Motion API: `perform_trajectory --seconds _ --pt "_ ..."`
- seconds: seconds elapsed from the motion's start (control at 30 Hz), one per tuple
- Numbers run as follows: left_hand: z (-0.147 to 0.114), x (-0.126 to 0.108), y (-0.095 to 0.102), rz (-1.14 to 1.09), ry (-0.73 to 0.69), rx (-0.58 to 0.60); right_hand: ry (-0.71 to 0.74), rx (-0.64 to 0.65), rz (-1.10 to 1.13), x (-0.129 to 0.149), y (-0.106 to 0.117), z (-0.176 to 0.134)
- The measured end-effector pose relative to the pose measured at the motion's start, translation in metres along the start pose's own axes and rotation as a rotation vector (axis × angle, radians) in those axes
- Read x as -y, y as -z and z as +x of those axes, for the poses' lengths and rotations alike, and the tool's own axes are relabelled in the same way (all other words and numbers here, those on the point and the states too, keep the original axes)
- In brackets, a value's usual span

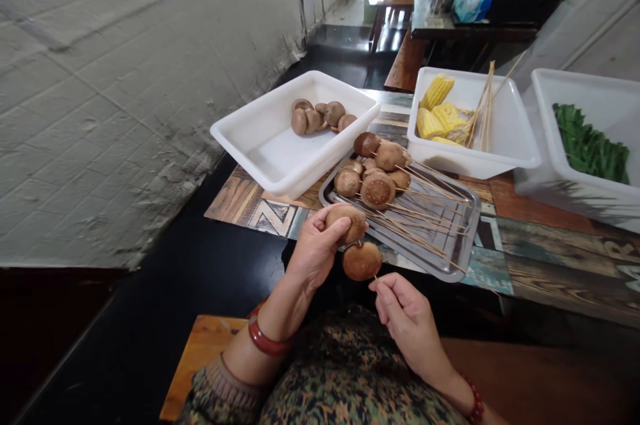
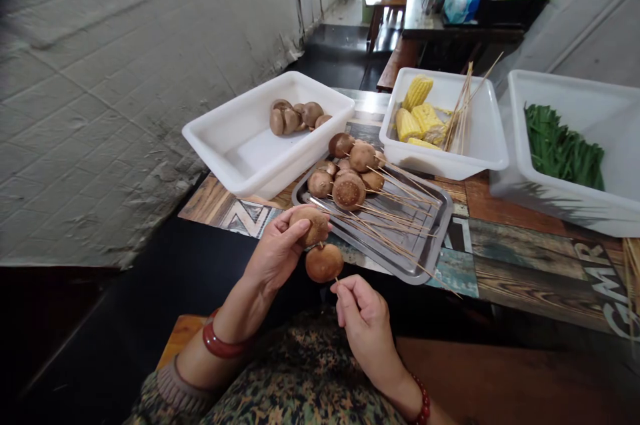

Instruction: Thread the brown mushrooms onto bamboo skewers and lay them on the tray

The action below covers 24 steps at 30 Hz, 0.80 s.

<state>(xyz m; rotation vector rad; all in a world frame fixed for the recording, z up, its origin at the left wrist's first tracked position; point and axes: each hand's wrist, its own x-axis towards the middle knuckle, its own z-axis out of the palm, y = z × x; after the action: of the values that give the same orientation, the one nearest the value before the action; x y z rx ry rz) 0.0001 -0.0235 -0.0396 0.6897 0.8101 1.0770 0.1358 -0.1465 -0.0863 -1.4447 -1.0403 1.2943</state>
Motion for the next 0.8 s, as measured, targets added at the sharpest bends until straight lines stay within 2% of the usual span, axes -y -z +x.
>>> perform_trajectory --seconds 0.8 --pt "-0.0011 -0.0018 -0.0043 0.044 0.032 0.024 -0.020 -0.010 0.069 0.0073 -0.0059 0.0012"
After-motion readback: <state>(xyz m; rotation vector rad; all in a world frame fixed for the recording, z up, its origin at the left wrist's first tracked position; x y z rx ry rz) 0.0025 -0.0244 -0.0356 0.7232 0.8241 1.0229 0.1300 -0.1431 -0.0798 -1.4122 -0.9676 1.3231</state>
